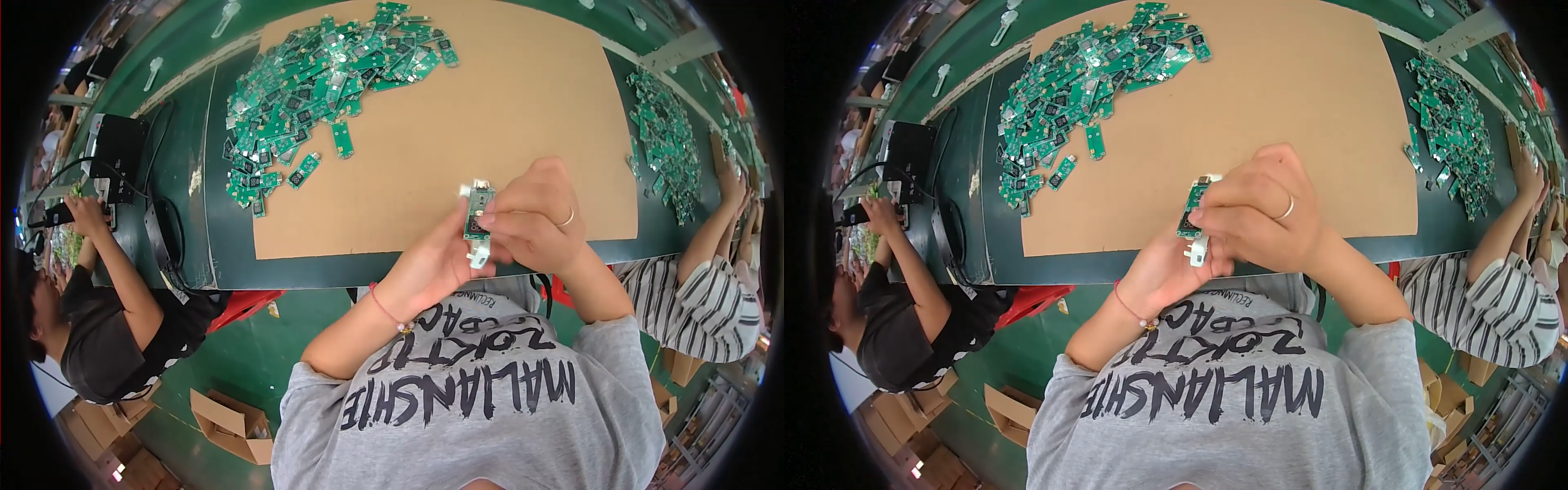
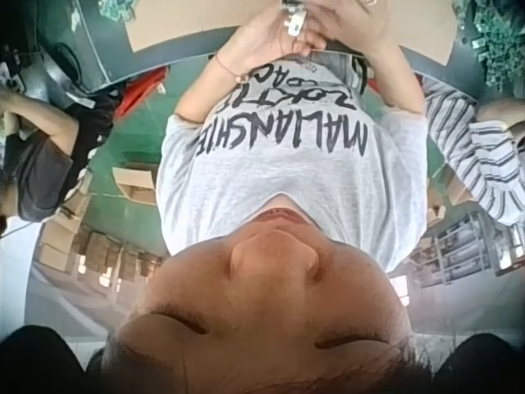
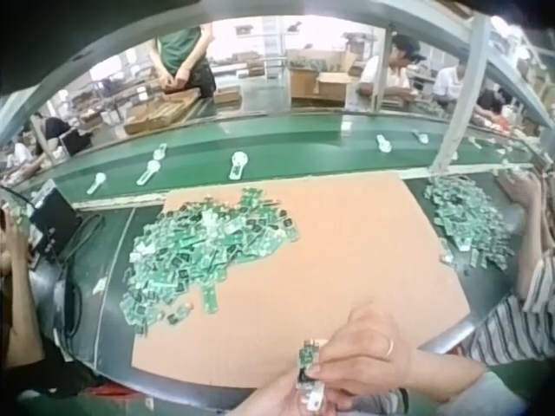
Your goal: The person assembles small electronic circuit boards into plastic housings by hand.
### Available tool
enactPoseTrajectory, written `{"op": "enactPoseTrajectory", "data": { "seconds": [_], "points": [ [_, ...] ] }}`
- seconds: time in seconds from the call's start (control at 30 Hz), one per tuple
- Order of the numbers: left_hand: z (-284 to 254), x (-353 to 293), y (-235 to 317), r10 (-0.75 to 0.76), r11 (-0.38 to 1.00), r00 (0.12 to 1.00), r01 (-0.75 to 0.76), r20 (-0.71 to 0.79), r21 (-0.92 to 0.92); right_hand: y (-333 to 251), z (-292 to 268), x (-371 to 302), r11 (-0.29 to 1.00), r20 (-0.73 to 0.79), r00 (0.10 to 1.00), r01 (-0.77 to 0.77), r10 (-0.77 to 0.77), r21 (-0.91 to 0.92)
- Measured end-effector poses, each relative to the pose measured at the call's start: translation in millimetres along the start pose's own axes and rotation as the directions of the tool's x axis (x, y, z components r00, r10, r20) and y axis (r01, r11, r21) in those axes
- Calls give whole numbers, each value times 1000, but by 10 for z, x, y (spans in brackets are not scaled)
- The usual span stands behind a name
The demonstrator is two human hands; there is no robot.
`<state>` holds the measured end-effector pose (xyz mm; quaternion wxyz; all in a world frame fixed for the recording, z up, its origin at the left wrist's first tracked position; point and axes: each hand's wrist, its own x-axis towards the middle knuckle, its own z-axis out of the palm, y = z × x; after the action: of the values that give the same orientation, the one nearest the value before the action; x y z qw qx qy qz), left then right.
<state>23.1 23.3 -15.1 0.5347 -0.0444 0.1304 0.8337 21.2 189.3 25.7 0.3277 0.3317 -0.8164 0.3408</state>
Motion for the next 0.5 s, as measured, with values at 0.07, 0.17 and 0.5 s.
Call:
{"op": "enactPoseTrajectory", "data": {
  "seconds": [0.07, 0.17, 0.5],
  "points": [
    [6, 39, 39, 149, 983, 987, -155, -62, -102, -7, -8, -17, 995, 24, 999, 41, -39, -89],
    [114, 47, 164, 232, 971, 960, -219, -156, 100, -25, -65, -24, 988, 56, 998, 35, -27, -148],
    [16, -67, 321, 645, 290, 751, -411, 141, 864, 187, -224, 69, 140, 898, 306, -951, 316, 275]
  ]
}}
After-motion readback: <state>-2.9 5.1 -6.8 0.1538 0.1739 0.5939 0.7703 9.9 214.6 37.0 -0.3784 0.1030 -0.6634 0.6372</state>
